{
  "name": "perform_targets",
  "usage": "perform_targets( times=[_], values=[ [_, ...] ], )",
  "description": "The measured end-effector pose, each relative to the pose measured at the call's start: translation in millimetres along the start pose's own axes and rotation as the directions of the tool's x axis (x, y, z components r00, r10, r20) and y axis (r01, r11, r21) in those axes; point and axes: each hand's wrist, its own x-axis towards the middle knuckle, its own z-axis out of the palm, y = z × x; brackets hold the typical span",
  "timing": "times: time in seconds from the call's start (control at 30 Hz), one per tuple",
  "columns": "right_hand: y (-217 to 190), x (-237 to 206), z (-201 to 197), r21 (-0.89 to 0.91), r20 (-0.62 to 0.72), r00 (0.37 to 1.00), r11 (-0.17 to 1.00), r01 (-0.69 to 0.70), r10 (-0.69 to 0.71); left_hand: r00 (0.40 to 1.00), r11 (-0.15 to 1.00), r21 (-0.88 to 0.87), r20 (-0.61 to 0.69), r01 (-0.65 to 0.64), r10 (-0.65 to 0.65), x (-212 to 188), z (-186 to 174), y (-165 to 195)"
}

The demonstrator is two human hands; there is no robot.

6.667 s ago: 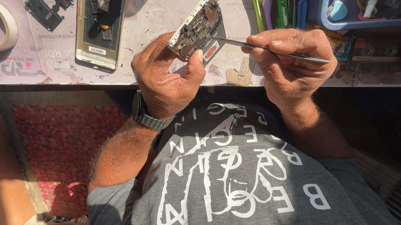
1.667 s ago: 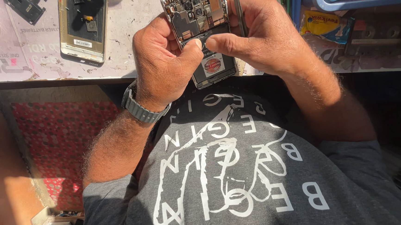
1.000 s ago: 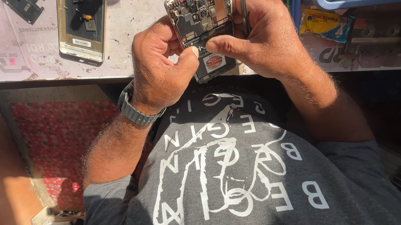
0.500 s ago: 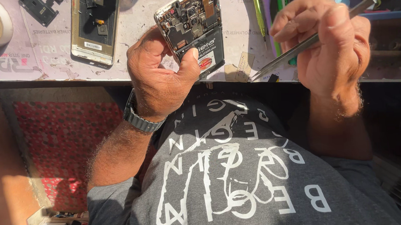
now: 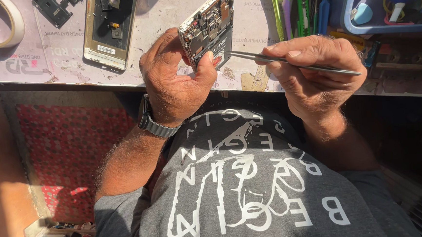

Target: The person repairs a disassembled smartphone at a workbench. They hold the phone chassis and battery assembly, use a metal pry tool to work along the frame edge, press and seat components, then use a blue plastic pry tool and a green pen-shaped tool to work on the removed midframe part.

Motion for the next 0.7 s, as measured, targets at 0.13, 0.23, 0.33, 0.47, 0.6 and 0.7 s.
perform_targets(
  times=[0.13,0.23,0.33,0.47,0.6,0.7],
  values=[
    [18,5,5,0.065,0.015,0.998,0.996,0.055,-0.056,1.0,1.0,0.006,0.012,0.014,-0.014,-1,0,1],
    [24,6,5,0.092,-0.015,1.0,0.996,0.017,-0.016,1.0,1.0,0.021,0.013,-0.01,0.01,-2,-1,1],
    [27,6,2,0.192,-0.041,0.998,0.981,-0.028,0.036,1.0,1.0,-0.008,0.012,-0.003,0.003,-2,0,0],
    [29,8,0,0.142,-0.031,0.999,0.99,-0.012,0.016,1.0,0.999,-0.034,0.023,0.009,-0.009,-4,4,-2],
    [30,8,-2,0.173,-0.027,1.0,0.985,-0.01,0.015,1.0,0.999,-0.037,0.016,-0.014,0.015,-3,6,-3],
    [29,5,-2,0.129,0.025,0.998,0.99,0.048,-0.051,1.0,0.999,-0.036,0.021,-0.021,0.022,-3,4,-2]
  ],
)
